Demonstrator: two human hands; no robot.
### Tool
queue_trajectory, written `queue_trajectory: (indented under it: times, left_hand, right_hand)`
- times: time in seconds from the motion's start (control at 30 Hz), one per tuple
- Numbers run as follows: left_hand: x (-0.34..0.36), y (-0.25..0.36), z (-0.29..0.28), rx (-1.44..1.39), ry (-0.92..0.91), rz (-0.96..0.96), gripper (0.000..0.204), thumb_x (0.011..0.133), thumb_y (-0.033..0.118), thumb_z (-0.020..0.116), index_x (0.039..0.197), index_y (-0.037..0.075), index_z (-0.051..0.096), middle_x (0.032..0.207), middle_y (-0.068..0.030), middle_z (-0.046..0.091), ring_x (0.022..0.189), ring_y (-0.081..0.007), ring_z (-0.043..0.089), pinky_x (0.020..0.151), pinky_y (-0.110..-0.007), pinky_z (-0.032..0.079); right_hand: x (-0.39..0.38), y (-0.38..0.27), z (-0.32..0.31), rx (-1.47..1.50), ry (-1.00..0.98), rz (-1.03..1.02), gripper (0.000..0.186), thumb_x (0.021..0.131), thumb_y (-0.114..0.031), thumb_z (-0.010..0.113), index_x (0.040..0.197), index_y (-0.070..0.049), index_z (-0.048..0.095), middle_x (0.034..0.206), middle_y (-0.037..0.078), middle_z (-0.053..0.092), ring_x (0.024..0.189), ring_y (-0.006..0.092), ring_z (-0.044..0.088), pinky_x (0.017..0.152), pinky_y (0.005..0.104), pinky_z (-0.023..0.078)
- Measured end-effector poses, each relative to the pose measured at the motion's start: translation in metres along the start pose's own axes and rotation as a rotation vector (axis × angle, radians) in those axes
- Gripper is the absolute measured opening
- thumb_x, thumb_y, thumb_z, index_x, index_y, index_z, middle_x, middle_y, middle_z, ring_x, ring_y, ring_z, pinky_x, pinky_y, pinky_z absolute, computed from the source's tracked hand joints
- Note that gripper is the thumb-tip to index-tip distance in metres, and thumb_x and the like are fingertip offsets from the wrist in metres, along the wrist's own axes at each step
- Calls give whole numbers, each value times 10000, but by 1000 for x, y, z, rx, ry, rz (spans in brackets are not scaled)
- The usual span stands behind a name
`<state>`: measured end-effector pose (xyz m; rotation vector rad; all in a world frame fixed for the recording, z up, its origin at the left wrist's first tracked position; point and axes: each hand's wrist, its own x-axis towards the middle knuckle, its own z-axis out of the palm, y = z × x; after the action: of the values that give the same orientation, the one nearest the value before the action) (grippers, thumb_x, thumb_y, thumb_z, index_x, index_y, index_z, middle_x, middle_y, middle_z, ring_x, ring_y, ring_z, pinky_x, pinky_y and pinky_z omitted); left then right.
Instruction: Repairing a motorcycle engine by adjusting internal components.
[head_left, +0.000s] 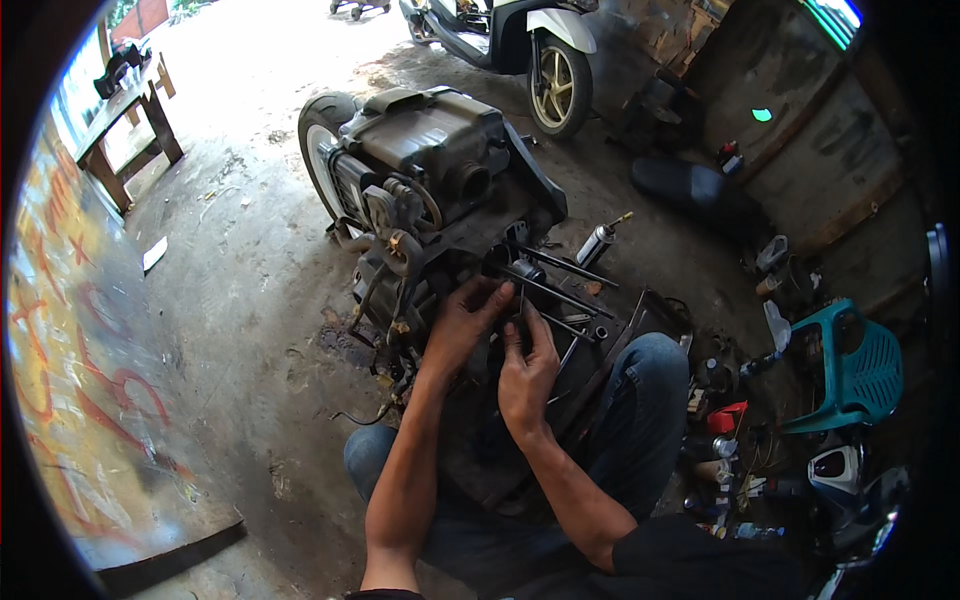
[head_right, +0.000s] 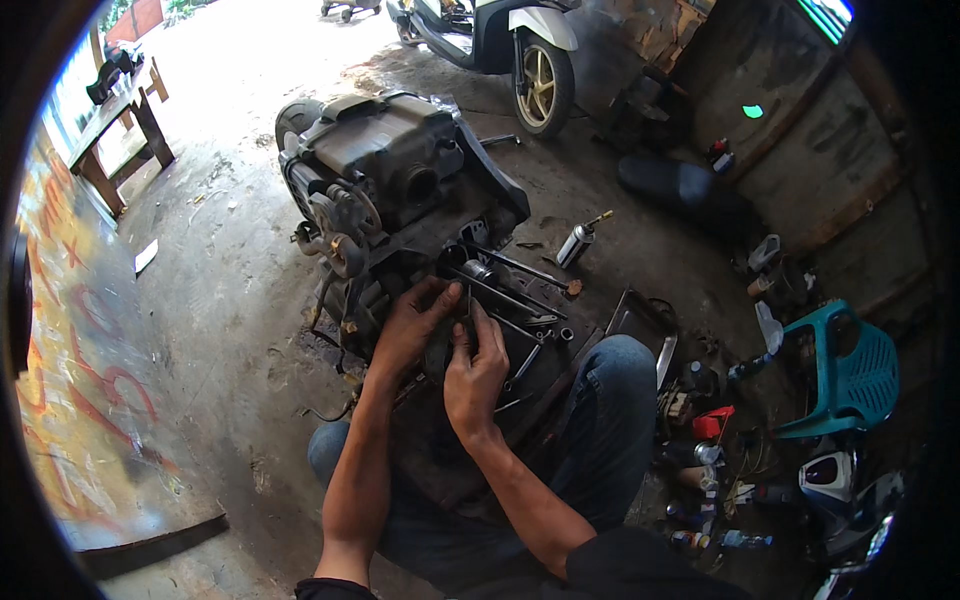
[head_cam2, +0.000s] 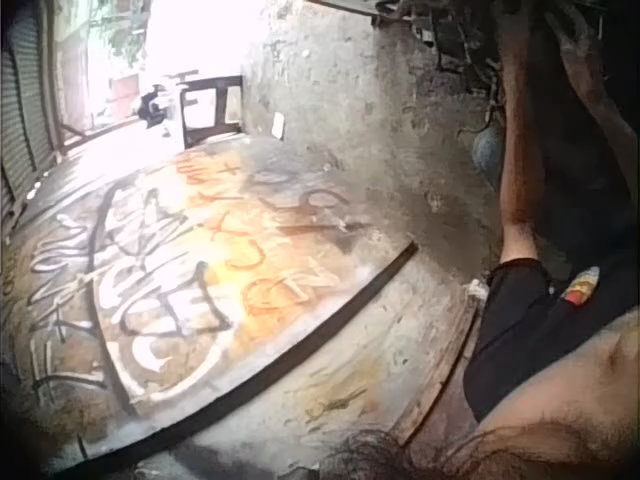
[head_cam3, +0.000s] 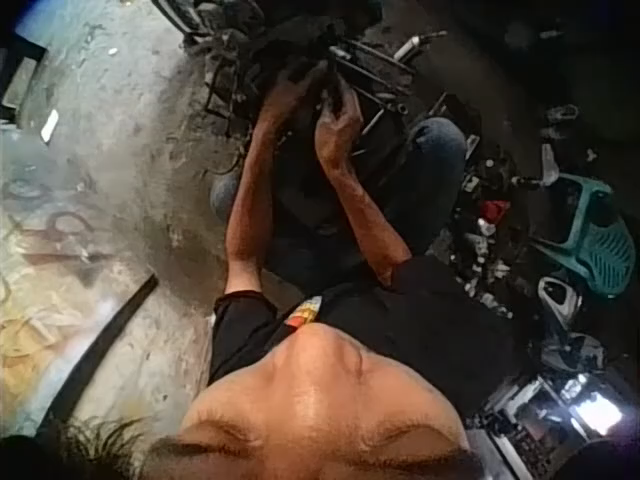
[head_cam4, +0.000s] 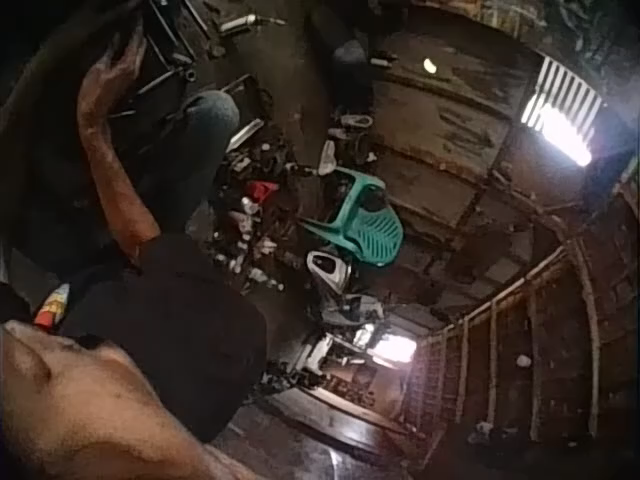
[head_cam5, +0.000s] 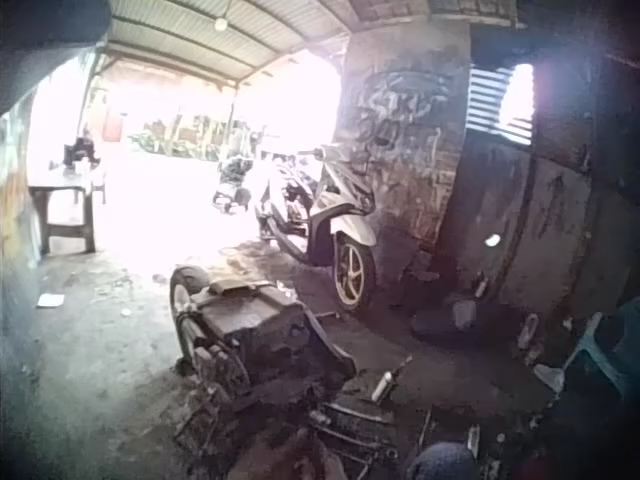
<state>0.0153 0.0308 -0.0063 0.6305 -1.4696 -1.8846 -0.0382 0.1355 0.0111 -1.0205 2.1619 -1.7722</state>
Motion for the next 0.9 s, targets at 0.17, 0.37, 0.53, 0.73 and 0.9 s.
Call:
queue_trajectory:
  times: [0.17, 0.37, 0.53, 0.73, 0.9]
  left_hand:
    - [-1, -4, 2, 15, 53, 8, 404, 1014, 382, 628, 1139, 1, 678, 1007, -49, 695, 936, -107, 597, 864, -280, 472]
    - [-3, -12, 3, 26, 104, -23, 385, 1042, 342, 581, 1197, -2, 662, 1034, -47, 692, 965, -110, 589, 880, -279, 466]
    - [-1, -12, 3, 53, 121, -40, 320, 1041, 275, 577, 1200, 11, 662, 1029, -54, 695, 977, -105, 596, 873, -286, 472]
    - [-4, -10, 15, 30, 133, 9, 257, 1027, 139, 560, 1220, -10, 640, 1043, -83, 712, 963, -138, 677, 864, -275, 503]
    - [-8, -11, 24, 344, 320, 79, 243, 997, 154, 596, 1174, 10, 681, 1050, -99, 720, 978, -168, 667, 880, -302, 501]
  right_hand:
    - [2, -10, -34, 24, -172, 88, 323, 982, -13, 573, 1302, 21, 610, 1138, 153, 650, 1025, 265, 648, 859, 343, 517]
    - [6, -35, -146, 174, -368, 228, 315, 1010, -41, 566, 1323, -42, 606, 996, 7, 592, 770, 49, 540, 680, 200, 469]
    - [19, -10, -268, 76, -36, 76, 277, 1054, -100, 485, 1292, -44, 614, 950, 20, 600, 755, 71, 548, 668, 248, 466]
    - [-56, 137, -357, -678, -465, 269, 365, 974, -201, 590, 1250, 37, 598, 1205, 207, 677, 1139, 271, 630, 934, 378, 473]
    - [-149, 222, -393, -591, -413, 493, 356, 951, -199, 604, 1224, 30, 626, 1205, 239, 661, 1185, 350, 610, 956, 433, 460]
